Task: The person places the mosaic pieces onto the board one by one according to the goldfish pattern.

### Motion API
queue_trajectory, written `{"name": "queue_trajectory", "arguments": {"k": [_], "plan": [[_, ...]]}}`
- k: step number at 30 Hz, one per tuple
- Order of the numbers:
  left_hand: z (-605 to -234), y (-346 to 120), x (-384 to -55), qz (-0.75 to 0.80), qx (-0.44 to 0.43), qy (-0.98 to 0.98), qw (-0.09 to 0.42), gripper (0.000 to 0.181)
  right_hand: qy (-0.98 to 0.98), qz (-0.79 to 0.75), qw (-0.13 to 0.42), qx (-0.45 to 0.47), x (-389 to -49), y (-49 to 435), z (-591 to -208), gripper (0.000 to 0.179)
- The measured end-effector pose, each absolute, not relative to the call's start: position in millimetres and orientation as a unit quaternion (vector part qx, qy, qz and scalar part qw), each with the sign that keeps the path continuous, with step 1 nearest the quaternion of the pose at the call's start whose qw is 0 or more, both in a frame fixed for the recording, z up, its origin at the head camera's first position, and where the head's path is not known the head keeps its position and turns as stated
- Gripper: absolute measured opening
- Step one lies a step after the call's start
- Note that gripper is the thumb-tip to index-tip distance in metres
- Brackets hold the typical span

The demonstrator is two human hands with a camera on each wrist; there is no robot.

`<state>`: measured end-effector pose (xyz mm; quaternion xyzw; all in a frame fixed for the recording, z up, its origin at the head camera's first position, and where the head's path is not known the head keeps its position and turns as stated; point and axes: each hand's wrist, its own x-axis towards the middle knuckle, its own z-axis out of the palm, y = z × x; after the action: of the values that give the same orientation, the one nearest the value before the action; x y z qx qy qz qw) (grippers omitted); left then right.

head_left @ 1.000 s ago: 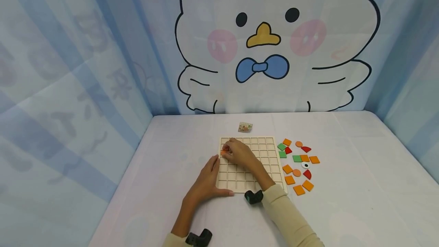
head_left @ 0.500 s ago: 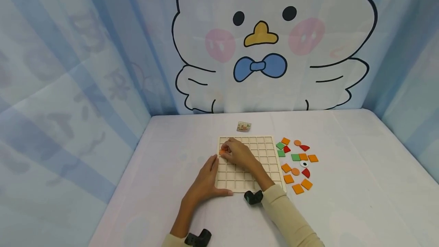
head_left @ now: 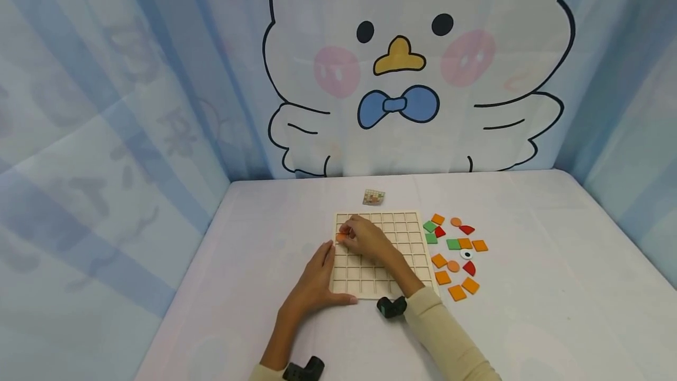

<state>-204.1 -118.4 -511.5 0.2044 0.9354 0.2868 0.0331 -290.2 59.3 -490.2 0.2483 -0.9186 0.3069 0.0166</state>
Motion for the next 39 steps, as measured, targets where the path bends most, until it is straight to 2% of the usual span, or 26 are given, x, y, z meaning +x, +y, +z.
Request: {"name": "queue_trajectory", "arguments": {"k": [11,23,39], "plan": [[-514,-117,-204,0.288,0.194,0.937,0.036,0.129,-0.909,0.343,0.021,0.236,-287,73,-487,0.020],[-515,-116,-205,0.294,0.191,0.936,0.034,0.131,-0.906,0.343,0.070,0.239,-286,101,-478,0.014],[-515,-115,-203,0.298,0.185,0.936,0.036,0.131,-0.912,0.333,0.111,0.214,-281,143,-477,0.015]]}}
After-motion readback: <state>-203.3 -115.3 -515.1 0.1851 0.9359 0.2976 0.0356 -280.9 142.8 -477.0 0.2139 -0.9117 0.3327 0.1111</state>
